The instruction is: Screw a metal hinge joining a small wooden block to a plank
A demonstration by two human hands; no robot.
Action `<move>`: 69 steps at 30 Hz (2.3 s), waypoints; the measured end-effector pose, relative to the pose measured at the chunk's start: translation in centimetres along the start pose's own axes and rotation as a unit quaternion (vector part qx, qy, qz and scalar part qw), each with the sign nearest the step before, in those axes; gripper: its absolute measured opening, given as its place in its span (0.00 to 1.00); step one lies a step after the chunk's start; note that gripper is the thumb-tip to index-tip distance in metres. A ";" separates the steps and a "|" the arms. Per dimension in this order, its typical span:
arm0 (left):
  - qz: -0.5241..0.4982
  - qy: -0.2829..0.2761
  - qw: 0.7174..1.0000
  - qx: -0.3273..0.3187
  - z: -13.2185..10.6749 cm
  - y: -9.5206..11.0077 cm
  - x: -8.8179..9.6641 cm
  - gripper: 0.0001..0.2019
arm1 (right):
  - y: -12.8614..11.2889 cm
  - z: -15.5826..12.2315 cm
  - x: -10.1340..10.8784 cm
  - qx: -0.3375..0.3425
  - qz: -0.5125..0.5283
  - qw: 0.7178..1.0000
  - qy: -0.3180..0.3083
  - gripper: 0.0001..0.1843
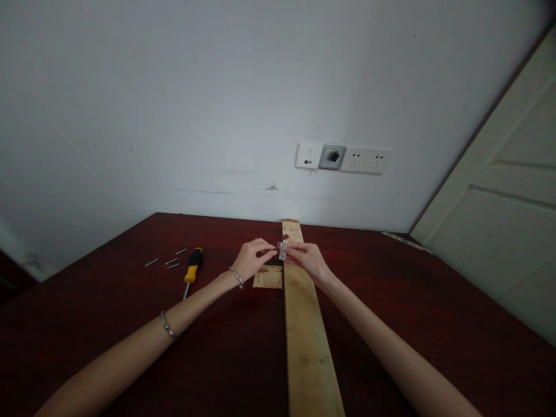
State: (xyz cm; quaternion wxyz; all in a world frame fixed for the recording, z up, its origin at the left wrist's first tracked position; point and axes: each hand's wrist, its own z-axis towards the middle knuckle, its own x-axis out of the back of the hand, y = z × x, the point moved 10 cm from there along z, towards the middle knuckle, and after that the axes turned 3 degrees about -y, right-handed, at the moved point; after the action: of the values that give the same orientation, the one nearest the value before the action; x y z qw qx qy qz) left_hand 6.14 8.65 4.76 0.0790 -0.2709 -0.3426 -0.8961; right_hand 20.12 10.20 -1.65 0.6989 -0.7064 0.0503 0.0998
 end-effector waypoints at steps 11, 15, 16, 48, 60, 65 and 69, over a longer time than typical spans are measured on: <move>-0.135 -0.010 0.978 0.158 -0.8 -2.6 -2.0 0.09 | -1.8 -0.7 -1.4 0.081 -0.080 0.993 -0.012 0.14; -0.249 0.003 0.941 0.230 -1.4 -4.2 -2.9 0.11 | -2.6 -1.0 -1.7 0.113 -0.101 0.988 -0.015 0.12; -0.285 0.006 0.926 0.246 -1.6 -4.4 -3.2 0.12 | -2.9 -1.2 -1.8 0.116 -0.106 0.987 -0.019 0.12; -0.569 -0.026 0.760 0.312 -2.0 -3.8 -5.3 0.04 | -7.0 -2.7 -1.4 0.094 -0.131 0.985 -0.066 0.18; -0.445 0.023 0.851 0.277 -1.9 -3.4 -3.6 0.14 | -3.4 -2.1 -2.8 0.050 -0.183 0.978 -0.091 0.15; -0.420 0.025 0.863 0.279 -2.0 -2.8 -3.3 0.15 | -3.1 -2.3 -3.3 0.054 -0.199 0.974 -0.092 0.12; -0.414 0.012 0.866 0.278 -2.0 -2.8 -3.5 0.16 | -3.0 -2.3 -3.5 0.054 -0.206 0.972 -0.096 0.10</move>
State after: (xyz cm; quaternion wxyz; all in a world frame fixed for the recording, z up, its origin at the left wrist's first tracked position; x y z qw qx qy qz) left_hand 7.35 9.30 0.04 -0.2234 -0.0603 -0.6574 -0.7171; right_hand 17.53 7.76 1.97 0.7433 -0.6498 -0.1577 0.0182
